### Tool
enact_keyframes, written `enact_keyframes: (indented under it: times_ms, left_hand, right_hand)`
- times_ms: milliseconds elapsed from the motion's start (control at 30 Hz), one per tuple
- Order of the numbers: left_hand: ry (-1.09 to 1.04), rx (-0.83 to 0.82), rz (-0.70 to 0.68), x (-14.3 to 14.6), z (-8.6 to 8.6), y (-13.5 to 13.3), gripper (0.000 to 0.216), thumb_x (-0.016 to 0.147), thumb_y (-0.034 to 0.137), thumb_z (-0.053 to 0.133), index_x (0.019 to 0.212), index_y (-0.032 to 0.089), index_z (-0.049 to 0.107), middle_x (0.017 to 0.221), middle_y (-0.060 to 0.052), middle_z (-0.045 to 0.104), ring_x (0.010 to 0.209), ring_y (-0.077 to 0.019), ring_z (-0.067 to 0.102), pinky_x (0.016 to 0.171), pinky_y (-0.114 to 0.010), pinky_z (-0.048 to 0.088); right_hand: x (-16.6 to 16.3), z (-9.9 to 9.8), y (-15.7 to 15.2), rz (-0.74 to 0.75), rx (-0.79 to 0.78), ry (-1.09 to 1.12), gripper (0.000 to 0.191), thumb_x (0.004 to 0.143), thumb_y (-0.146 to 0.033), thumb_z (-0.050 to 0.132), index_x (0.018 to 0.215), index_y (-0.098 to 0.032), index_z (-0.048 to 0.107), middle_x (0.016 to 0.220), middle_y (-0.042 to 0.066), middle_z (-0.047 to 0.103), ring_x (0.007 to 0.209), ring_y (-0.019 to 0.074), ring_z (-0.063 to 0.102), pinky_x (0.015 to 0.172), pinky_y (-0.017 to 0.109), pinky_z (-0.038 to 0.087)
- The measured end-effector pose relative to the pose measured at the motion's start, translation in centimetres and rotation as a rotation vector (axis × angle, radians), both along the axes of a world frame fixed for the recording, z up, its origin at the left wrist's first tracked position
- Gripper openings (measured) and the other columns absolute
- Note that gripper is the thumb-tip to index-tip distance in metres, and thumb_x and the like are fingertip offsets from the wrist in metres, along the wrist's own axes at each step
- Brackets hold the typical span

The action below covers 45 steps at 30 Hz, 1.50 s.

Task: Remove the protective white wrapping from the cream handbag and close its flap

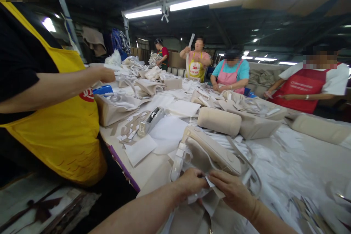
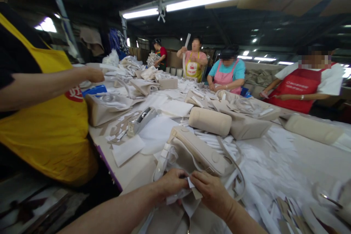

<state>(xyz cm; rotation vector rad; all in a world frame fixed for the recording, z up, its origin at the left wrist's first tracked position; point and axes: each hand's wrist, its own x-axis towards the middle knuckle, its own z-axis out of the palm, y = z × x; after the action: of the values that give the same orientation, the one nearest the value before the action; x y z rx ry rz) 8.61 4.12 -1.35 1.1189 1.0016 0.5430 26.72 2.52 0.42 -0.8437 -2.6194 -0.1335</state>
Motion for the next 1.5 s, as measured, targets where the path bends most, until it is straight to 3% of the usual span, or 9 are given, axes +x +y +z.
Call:
enact_keyframes:
  times_ms: [167, 400, 667, 867, 967, 1033, 1133, 1267, 1500]
  left_hand:
    - [-0.047, -0.021, -0.051, -0.5, -0.4, 0.5, 0.044, 0.057, 0.042, 0.073, 0.089, 0.013, 0.064, 0.067, -0.002, 0.060, 0.050, -0.0130, 0.053, 0.039, -0.024, 0.043]
    - [-0.136, -0.068, -0.247, -1.7, 0.2, 1.6, 0.028, 0.064, 0.026, 0.064, 0.089, 0.014, 0.064, 0.067, 0.000, 0.058, 0.050, -0.0096, 0.052, 0.041, -0.021, 0.044]
    - [0.081, -0.142, -0.290, 0.0, 1.9, 2.9, 0.025, 0.057, 0.028, 0.069, 0.075, 0.013, 0.063, 0.066, -0.001, 0.060, 0.056, -0.0141, 0.055, 0.046, -0.026, 0.046]
    - [0.174, -0.067, -0.207, 0.7, 2.1, 2.4, 0.021, 0.058, 0.023, 0.064, 0.077, 0.013, 0.062, 0.065, -0.002, 0.060, 0.055, -0.0160, 0.055, 0.045, -0.028, 0.046]
    - [0.211, 0.033, -0.148, 0.8, 1.9, 1.6, 0.017, 0.063, 0.026, 0.061, 0.075, 0.013, 0.062, 0.060, -0.001, 0.057, 0.046, -0.0142, 0.052, 0.038, -0.025, 0.042]
    - [0.211, 0.078, -0.117, 0.8, 1.6, 1.2, 0.017, 0.066, 0.028, 0.059, 0.072, 0.012, 0.061, 0.056, -0.001, 0.055, 0.041, -0.0125, 0.049, 0.034, -0.023, 0.039]
    - [0.174, 0.124, -0.084, 1.0, 1.5, 0.8, 0.018, 0.068, 0.029, 0.057, 0.071, 0.012, 0.060, 0.055, -0.001, 0.054, 0.037, -0.0107, 0.046, 0.031, -0.021, 0.037]
    - [0.126, 0.159, -0.056, 1.6, 1.9, 0.1, 0.021, 0.070, 0.032, 0.055, 0.073, 0.011, 0.060, 0.052, -0.001, 0.054, 0.033, -0.0101, 0.045, 0.029, -0.020, 0.034]
    - [0.078, 0.209, 0.037, 2.8, 1.6, -1.3, 0.026, 0.071, 0.034, 0.049, 0.076, 0.010, 0.056, 0.055, -0.002, 0.056, 0.034, -0.0106, 0.047, 0.029, -0.021, 0.034]
  right_hand:
    - [1.0, -0.3, 0.1, 0.061, 0.153, -0.171, 0.040, 0.080, -0.005, 0.036, 0.116, -0.010, 0.054, 0.106, 0.012, 0.063, 0.085, 0.0176, 0.058, 0.073, 0.029, 0.051]
    - [1.9, -1.2, 0.4, 0.075, 0.168, -0.201, 0.041, 0.086, -0.013, 0.033, 0.125, -0.010, 0.046, 0.115, 0.013, 0.058, 0.087, 0.0171, 0.054, 0.078, 0.032, 0.049]
    - [2.3, -1.9, 0.8, 0.043, 0.110, -0.182, 0.044, 0.082, -0.012, 0.038, 0.125, -0.007, 0.046, 0.118, 0.014, 0.056, 0.094, 0.0202, 0.052, 0.084, 0.036, 0.047]
    - [2.4, -2.9, -0.5, -0.088, 0.080, -0.117, 0.056, 0.074, -0.009, 0.043, 0.130, -0.010, 0.041, 0.127, 0.013, 0.051, 0.100, 0.0233, 0.052, 0.086, 0.039, 0.046]
    - [1.8, -2.9, -2.2, -0.247, 0.060, 0.157, 0.046, 0.081, -0.007, 0.036, 0.125, -0.014, 0.046, 0.122, 0.012, 0.054, 0.106, 0.0207, 0.051, 0.089, 0.035, 0.044]
    - [0.9, -2.6, -3.5, -0.461, -0.042, 0.405, 0.032, 0.088, -0.016, 0.032, 0.112, -0.016, 0.054, 0.109, 0.011, 0.059, 0.101, 0.0188, 0.054, 0.085, 0.032, 0.045]
    - [-0.8, -1.9, -4.9, -0.728, -0.390, 0.596, 0.027, 0.088, -0.034, 0.037, 0.084, -0.019, 0.059, 0.082, 0.005, 0.063, 0.080, 0.0185, 0.059, 0.072, 0.031, 0.044]
    - [-2.4, -1.0, -4.8, -0.721, -0.762, 0.860, 0.032, 0.084, -0.041, 0.040, 0.062, -0.020, 0.052, 0.058, -0.001, 0.056, 0.057, 0.0143, 0.055, 0.058, 0.026, 0.040]
    - [-3.5, -1.4, -3.8, -0.805, -0.981, 1.162, 0.024, 0.078, -0.032, 0.035, 0.058, -0.021, 0.042, 0.046, -0.005, 0.044, 0.034, 0.0088, 0.038, 0.035, 0.021, 0.027]
